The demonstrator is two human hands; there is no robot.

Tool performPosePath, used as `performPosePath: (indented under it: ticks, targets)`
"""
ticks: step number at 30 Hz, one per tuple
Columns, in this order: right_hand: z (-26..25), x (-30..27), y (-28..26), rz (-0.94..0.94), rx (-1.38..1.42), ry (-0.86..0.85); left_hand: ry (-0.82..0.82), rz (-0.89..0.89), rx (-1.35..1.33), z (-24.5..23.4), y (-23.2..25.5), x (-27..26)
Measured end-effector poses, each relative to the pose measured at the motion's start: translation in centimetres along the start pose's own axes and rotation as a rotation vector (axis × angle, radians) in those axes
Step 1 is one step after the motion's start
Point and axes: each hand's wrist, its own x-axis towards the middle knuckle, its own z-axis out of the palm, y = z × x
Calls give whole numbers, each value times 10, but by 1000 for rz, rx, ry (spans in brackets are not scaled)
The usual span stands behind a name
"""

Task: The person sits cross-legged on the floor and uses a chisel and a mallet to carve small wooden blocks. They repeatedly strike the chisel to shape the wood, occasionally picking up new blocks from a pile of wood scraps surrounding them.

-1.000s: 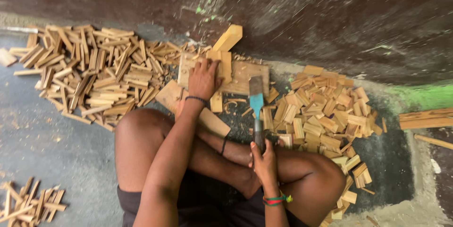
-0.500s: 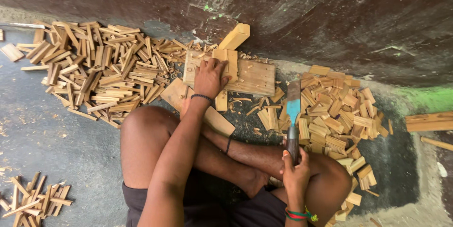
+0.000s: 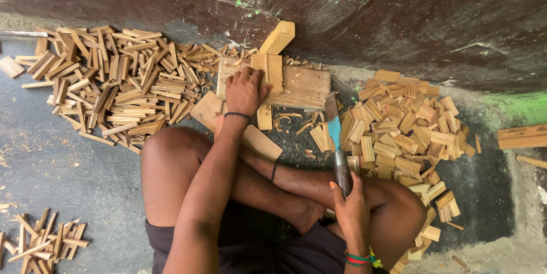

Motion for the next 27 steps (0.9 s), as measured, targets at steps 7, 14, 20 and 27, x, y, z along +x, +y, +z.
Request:
performPosePath:
  ticks: [7,14,20,27]
  targets:
    - [-30,-10,-20,894,1042,-290,84,-41,-131,-2,-2,7]
    - [-33,-3,-46,822,1370,-306,-12,54,-121,6,-5,8]
    - [-16,12,-72,788,1381,-334,97,159,-20,13,-11,10]
    - [-11,13,-89,783,1462,-318,67,140,-127,15,-12,14]
